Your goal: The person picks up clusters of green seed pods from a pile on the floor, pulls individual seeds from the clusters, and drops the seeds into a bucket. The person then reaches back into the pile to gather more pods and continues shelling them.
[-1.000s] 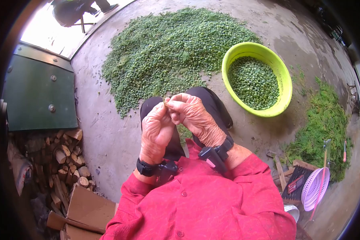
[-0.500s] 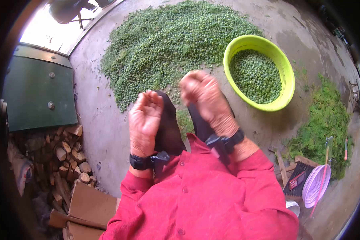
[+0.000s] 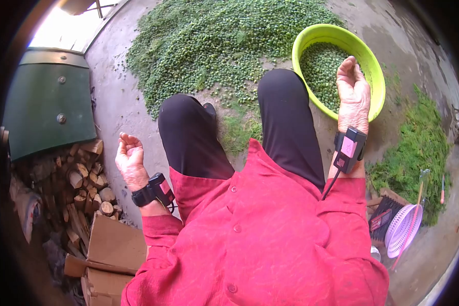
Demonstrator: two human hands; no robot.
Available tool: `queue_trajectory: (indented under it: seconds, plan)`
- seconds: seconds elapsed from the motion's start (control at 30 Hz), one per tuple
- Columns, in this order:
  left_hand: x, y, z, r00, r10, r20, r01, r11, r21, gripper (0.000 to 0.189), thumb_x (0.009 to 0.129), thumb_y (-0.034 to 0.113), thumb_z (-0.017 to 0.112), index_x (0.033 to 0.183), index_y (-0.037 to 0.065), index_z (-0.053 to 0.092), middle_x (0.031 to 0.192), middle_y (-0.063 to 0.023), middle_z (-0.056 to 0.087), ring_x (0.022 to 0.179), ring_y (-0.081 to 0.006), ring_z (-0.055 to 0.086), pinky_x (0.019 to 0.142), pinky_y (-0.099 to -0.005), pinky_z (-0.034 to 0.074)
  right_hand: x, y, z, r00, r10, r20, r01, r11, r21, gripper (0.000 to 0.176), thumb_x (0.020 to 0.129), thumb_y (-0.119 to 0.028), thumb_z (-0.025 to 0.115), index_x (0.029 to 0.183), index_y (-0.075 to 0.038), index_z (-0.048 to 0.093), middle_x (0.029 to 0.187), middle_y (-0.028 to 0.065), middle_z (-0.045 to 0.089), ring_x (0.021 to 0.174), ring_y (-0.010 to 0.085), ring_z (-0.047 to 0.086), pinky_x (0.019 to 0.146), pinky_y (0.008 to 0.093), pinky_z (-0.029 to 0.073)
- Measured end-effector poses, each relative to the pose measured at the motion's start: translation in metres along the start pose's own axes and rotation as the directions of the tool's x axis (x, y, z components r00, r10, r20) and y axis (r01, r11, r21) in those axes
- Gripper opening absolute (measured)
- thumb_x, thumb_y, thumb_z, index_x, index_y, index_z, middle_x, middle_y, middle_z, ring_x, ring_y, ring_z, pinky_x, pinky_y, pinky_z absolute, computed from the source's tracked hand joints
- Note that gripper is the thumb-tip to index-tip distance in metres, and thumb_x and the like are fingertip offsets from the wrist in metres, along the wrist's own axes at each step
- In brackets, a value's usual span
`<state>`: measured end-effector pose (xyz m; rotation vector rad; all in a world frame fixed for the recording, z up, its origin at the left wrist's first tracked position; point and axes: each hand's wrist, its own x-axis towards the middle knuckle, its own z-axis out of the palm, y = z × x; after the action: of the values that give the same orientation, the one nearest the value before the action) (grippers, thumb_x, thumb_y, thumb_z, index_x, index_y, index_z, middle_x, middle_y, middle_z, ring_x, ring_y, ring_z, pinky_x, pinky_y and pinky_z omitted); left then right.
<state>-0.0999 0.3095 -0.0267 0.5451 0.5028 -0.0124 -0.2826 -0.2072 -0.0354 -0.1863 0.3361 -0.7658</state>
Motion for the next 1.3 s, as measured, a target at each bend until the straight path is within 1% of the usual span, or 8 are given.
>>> queue_trajectory:
  seconds: [0.07, 0.27, 0.37, 0.6, 0.9, 1.1, 1.2, 1.3]
  plan:
    - [0.004, 0.009, 0.002, 0.999, 0.040, 0.025, -0.040, 0.999, -0.004, 0.014, 0.091, 0.003, 0.045, 0.103, -0.003, 0.049, 0.096, -0.0130, 0.060, 0.084, -0.0219, 0.058, 0.076, -0.0341, 0.050, -0.003, 0.005, 0.019, 0.990, 0.137, -0.016, -0.129, 0.963, 0.238, 0.018, 0.092, -0.004, 0.043, 0.102, 0.010, 0.049, 0.086, 0.0182, 0.058, 0.078, 0.0254, 0.059, 0.076, 0.0352, 0.053]
    - [0.006, 0.017, 0.028, 0.994, 0.101, -0.037, -0.101, 0.995, -0.002, 0.011, 0.090, 0.001, 0.045, 0.100, -0.001, 0.050, 0.093, -0.0140, 0.062, 0.082, -0.0229, 0.059, 0.072, -0.0335, 0.050, -0.019, 0.051, 0.077, 0.991, 0.130, 0.037, -0.128, 0.991, -0.041, 0.016, 0.092, -0.004, 0.046, 0.104, 0.006, 0.050, 0.077, 0.0081, 0.049, 0.067, 0.0158, 0.048, 0.060, 0.0286, 0.042]
    - [0.014, 0.006, 0.039, 0.988, 0.016, 0.153, -0.014, 1.000, -0.014, 0.010, 0.090, 0.001, 0.045, 0.098, 0.001, 0.051, 0.092, -0.0134, 0.063, 0.081, -0.0229, 0.061, 0.072, -0.0337, 0.050, -0.020, 0.080, 0.095, 0.978, 0.206, -0.018, -0.207, 0.974, -0.097, 0.013, 0.091, -0.008, 0.049, 0.098, 0.003, 0.053, 0.075, 0.0084, 0.054, 0.067, 0.0167, 0.052, 0.059, 0.0304, 0.044]
    - [0.022, -0.032, 0.083, 0.982, -0.051, 0.180, 0.049, 0.999, 0.017, 0.010, 0.089, 0.002, 0.048, 0.096, 0.001, 0.054, 0.093, -0.0121, 0.064, 0.082, -0.0209, 0.062, 0.071, -0.0352, 0.050, 0.010, 0.172, 0.099, 0.971, 0.212, -0.115, -0.239, 0.910, -0.340, 0.009, 0.090, -0.010, 0.050, 0.094, -0.004, 0.055, 0.074, 0.0083, 0.059, 0.064, 0.0206, 0.059, 0.059, 0.0359, 0.050]
    - [0.058, -0.074, 0.100, 0.977, -0.188, 0.102, 0.186, 0.982, 0.030, 0.011, 0.089, 0.004, 0.051, 0.100, 0.004, 0.054, 0.089, -0.0085, 0.063, 0.078, -0.0178, 0.061, 0.071, -0.0328, 0.051, 0.082, 0.281, -0.008, 0.917, 0.245, -0.315, -0.396, 0.470, -0.789, 0.019, 0.085, -0.014, 0.059, 0.101, -0.007, 0.054, 0.075, 0.0041, 0.060, 0.061, 0.0151, 0.060, 0.051, 0.0261, 0.049]
    - [0.044, -0.074, 0.129, 0.972, -0.222, 0.073, 0.205, 0.960, 0.190, 0.019, 0.090, 0.009, 0.051, 0.109, 0.006, 0.051, 0.090, -0.0045, 0.058, 0.073, -0.0139, 0.056, 0.068, -0.0280, 0.046, 0.141, 0.336, -0.096, 0.956, 0.293, 0.034, 0.121, -0.284, -0.951, 0.039, 0.071, -0.023, 0.066, 0.104, -0.002, 0.060, 0.081, 0.0110, 0.063, 0.073, 0.0206, 0.062, 0.069, 0.0334, 0.049]
    - [0.045, -0.070, 0.134, 0.972, -0.232, 0.038, 0.221, 0.957, 0.188, 0.020, 0.091, 0.008, 0.049, 0.110, 0.005, 0.050, 0.090, -0.0060, 0.055, 0.069, -0.0142, 0.052, 0.063, -0.0285, 0.043, 0.160, 0.363, -0.116, 0.854, 0.411, 0.318, 0.482, -0.396, -0.782, 0.035, 0.073, -0.021, 0.066, 0.103, -0.005, 0.059, 0.093, 0.0186, 0.061, 0.087, 0.0334, 0.059, 0.076, 0.0402, 0.047]
    - [0.047, -0.065, 0.135, 0.961, -0.269, 0.065, 0.255, 0.952, 0.171, 0.023, 0.094, 0.006, 0.039, 0.116, 0.004, 0.045, 0.086, -0.0047, 0.045, 0.068, -0.0134, 0.044, 0.066, -0.0310, 0.037, 0.168, 0.390, -0.124, 0.814, 0.552, 0.179, 0.453, -0.412, -0.790, 0.034, 0.075, -0.019, 0.064, 0.106, -0.006, 0.059, 0.097, 0.0193, 0.061, 0.092, 0.0344, 0.059, 0.081, 0.0406, 0.047]
